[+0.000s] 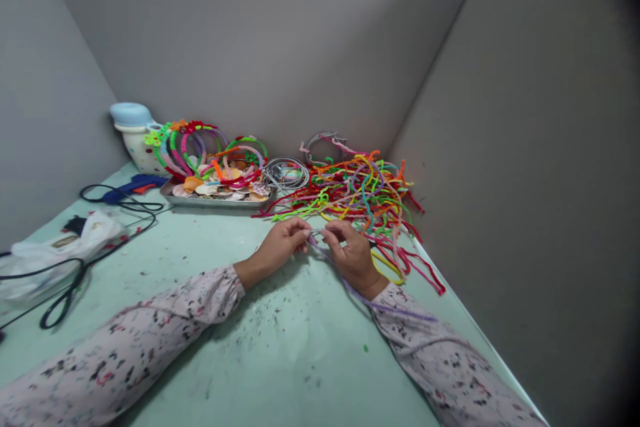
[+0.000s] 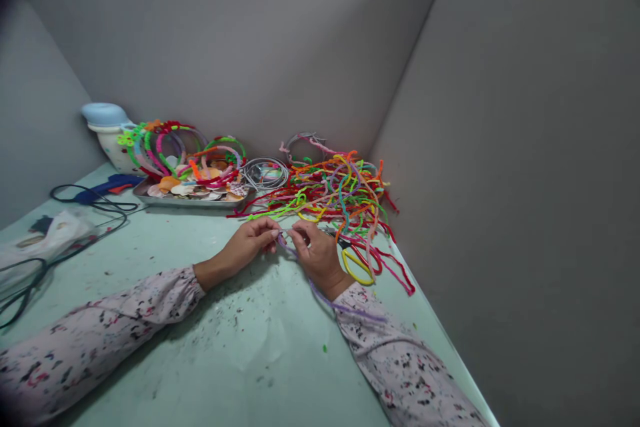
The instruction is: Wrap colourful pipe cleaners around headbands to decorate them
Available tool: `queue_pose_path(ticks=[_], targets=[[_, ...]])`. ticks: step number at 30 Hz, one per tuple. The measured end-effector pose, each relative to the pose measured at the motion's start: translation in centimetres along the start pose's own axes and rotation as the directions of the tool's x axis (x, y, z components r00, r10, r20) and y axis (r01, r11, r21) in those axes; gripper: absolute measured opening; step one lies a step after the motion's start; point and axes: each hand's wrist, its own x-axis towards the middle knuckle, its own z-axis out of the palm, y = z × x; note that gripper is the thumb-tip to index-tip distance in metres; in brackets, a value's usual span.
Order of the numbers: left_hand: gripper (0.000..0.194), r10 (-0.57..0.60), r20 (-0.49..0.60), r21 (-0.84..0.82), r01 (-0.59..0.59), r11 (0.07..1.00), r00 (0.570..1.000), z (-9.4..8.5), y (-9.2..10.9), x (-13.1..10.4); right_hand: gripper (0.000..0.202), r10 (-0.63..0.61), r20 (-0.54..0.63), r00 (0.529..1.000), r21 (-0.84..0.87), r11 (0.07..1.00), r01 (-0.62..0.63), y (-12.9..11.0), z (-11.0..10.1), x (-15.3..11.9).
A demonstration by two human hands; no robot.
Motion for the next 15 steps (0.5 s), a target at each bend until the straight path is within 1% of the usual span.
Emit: queue_pose_path(ticks=[3,5,9,12,15], targets=[[0.019,0.012,0.011,0.004,-0.012,1.0,1.0,0.0,0.47,-0.1,0.014,0.042,0.033,0.999,0.039,0.998,-0.043,-0.22,-0.11,0.0],[0.024,0.014,0.023,-0.006,-0.014,1.0,1.0,0.02,0.73,-0.15,0.013,0.072,0.031,0.997,0.074,0.995,-0.074,-0.33,-0.14,0.05],[0.022,-0.023,0.003,-0.085,0.023,0.996,1.0,0.08,0.76,-0.15,0.012,0.118,0.023,0.993,0.13,0.984,-0.119,-0.39,-0.1,0.09],[0.022,-0.031,-0.002,-0.102,0.031,0.994,1.0,0.07,0.53,-0.12,0.012,0.125,0.036,0.991,0.142,0.981,-0.129,-0.4,-0.08,0.05],[0.02,-0.015,0.029,-0.056,0.016,0.998,0.999,0.0,0.37,-0.12,0.012,0.1,0.031,0.994,0.123,0.987,-0.103,-0.47,-0.13,0.03]])
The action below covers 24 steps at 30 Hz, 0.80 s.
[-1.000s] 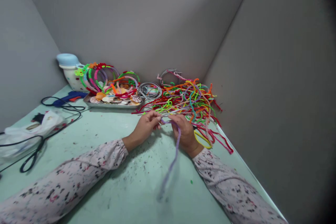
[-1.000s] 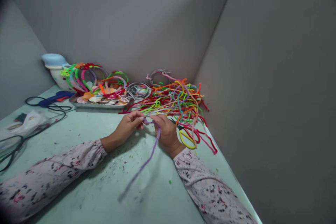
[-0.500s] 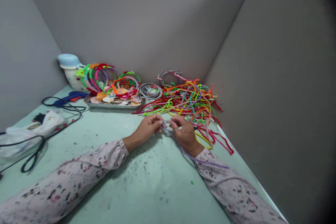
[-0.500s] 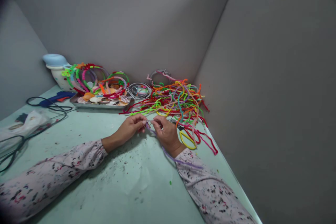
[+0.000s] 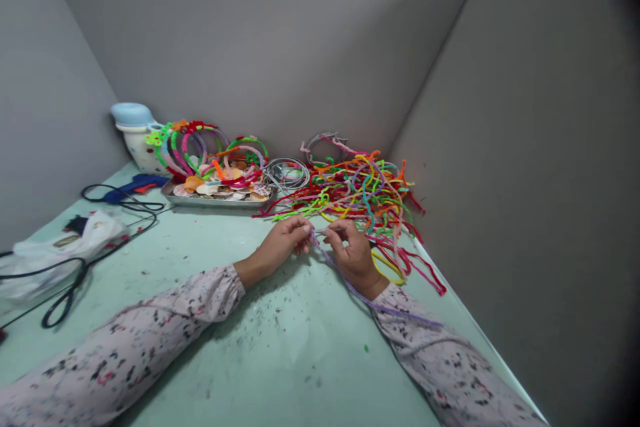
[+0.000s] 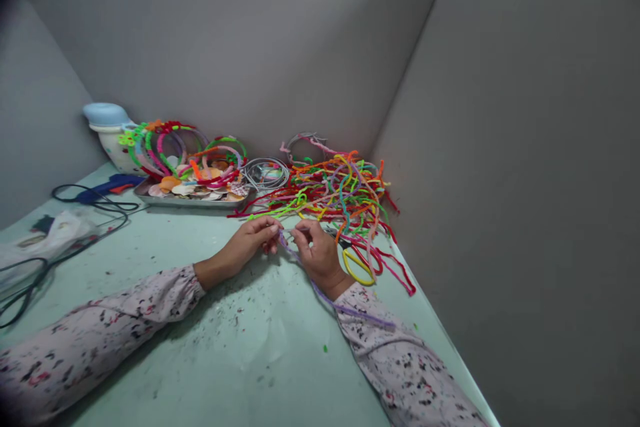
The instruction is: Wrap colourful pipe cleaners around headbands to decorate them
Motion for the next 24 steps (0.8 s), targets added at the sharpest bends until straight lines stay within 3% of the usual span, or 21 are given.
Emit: queue_pose_path(ticks=[8,24], targets=[[0.024,-0.056,0.063,0.038,0.053,0.998,0.996,-0.12,0.0,0.07,0.01,-0.053,-0.021,0.998,-0.024,0.998,0.053,-0.17,-0.11,0.08],[0.033,-0.088,0.136,0.145,0.068,0.987,0.987,-0.36,-0.3,0.04,0.009,-0.059,0.062,0.996,0.004,0.998,0.059,-0.39,-0.28,0.0]])
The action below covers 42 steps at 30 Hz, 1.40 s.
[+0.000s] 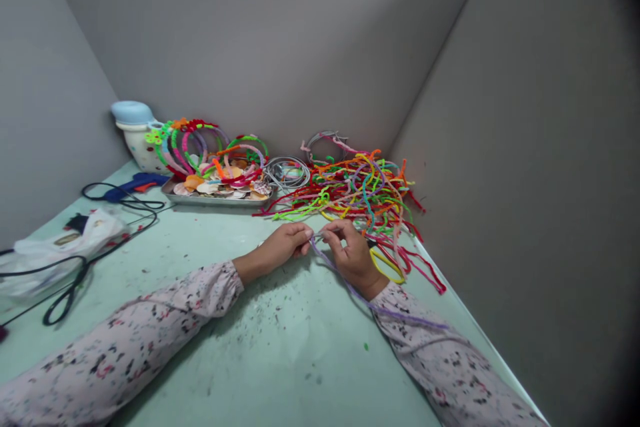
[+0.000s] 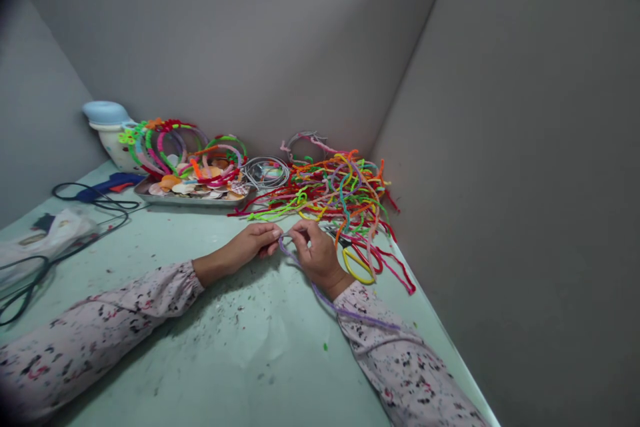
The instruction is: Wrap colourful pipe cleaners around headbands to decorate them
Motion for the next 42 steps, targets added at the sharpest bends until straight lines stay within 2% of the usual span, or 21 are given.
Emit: queue_pose_path(ticks=[9,13,16,20,23,26,33,42], targets=[[0.037,0.026,0.016,0.075,-0.027,0.997,1.0,-0.1,-0.4,0.0,0.01,0.013,0.043,0.999,-0.007,1.0,-0.013,0.1,-0.1,0.1],[0.031,0.027,-0.016,-0.01,-0.027,1.0,1.0,0.2,0.0,-0.1,0.013,0.015,0.018,1.0,-0.046,0.999,-0.014,0.3,-0.1,0.1],[0.019,0.052,-0.059,-0.024,-0.053,0.998,0.997,0.2,0.3,-0.2,0.015,0.033,-0.026,0.999,-0.068,0.997,-0.035,0.5,0.0,0.1],[0.013,0.151,-0.128,0.143,-0.132,0.981,0.98,0.2,0.6,-0.4,0.015,0.058,-0.063,0.996,-0.049,0.997,-0.061,0.5,0.0,0.1],[0.016,0.229,-0.161,0.318,-0.17,0.933,0.96,0.2,0.9,-0.7,0.015,0.071,-0.063,0.995,-0.021,0.997,-0.072,0.4,0.0,0.2],[0.017,0.291,-0.175,0.426,-0.194,0.884,0.941,0.4,1.2,-0.9,0.014,0.08,-0.059,0.995,-0.002,0.997,-0.081,0.3,-0.1,0.1],[0.019,0.347,-0.234,0.518,-0.185,0.835,0.908,0.7,0.8,-1.0,0.015,0.107,-0.048,0.993,0.012,0.994,-0.107,0.2,-0.1,0.1],[0.016,0.346,-0.27,0.53,-0.162,0.833,0.899,0.6,0.8,-0.8,0.013,0.13,-0.028,0.991,0.046,0.991,-0.128,0.1,0.0,0.1]])
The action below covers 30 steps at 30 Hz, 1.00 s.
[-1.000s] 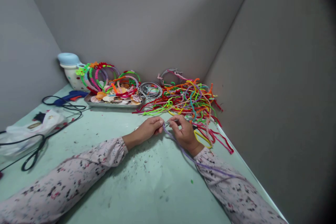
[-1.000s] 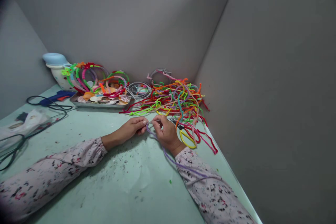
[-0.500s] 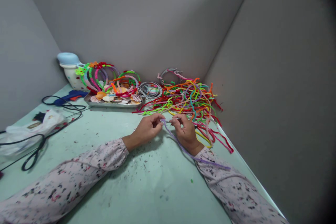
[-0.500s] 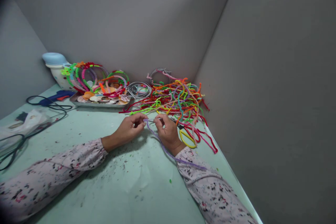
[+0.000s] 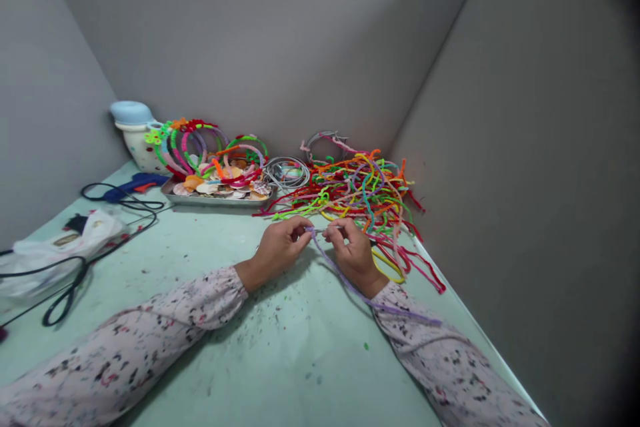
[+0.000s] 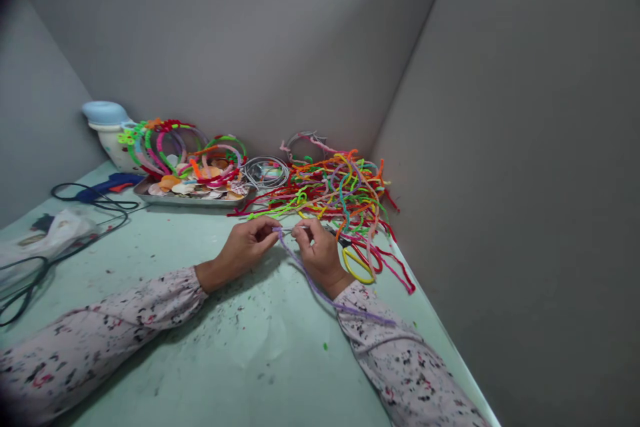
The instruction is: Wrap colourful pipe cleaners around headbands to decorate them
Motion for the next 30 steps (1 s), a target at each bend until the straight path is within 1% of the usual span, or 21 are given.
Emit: queue_pose_path(ticks=[4,17,20,25,30], targets=[[0.015,-0.002,-0.002,-0.021,0.002,1.0,1.0,-0.06,0.16,-0.06,0.013,0.003,0.012,1.0,0.034,0.999,-0.003,-0.05,0.01,-0.03],[0.015,-0.022,-0.018,-0.1,0.02,0.995,1.0,-0.1,0.28,-0.09,0.013,-0.036,0.017,0.999,0.038,0.999,0.036,0.03,0.06,0.11],[0.014,-0.032,-0.018,-0.127,0.029,0.991,0.999,-0.13,0.3,-0.05,0.013,-0.047,0.017,0.999,0.017,0.999,0.047,0.2,0.16,0.13],[0.013,-0.067,-0.024,-0.162,0.063,0.985,0.997,-0.21,0.4,0.05,0.019,-0.043,-0.015,0.999,-0.053,0.998,0.042,0.6,0.49,0.17],[0.012,-0.068,-0.01,-0.168,0.065,0.984,0.998,-0.2,0.29,0.09,0.017,-0.048,-0.017,0.999,-0.057,0.997,0.047,0.41,0.44,0.14]])
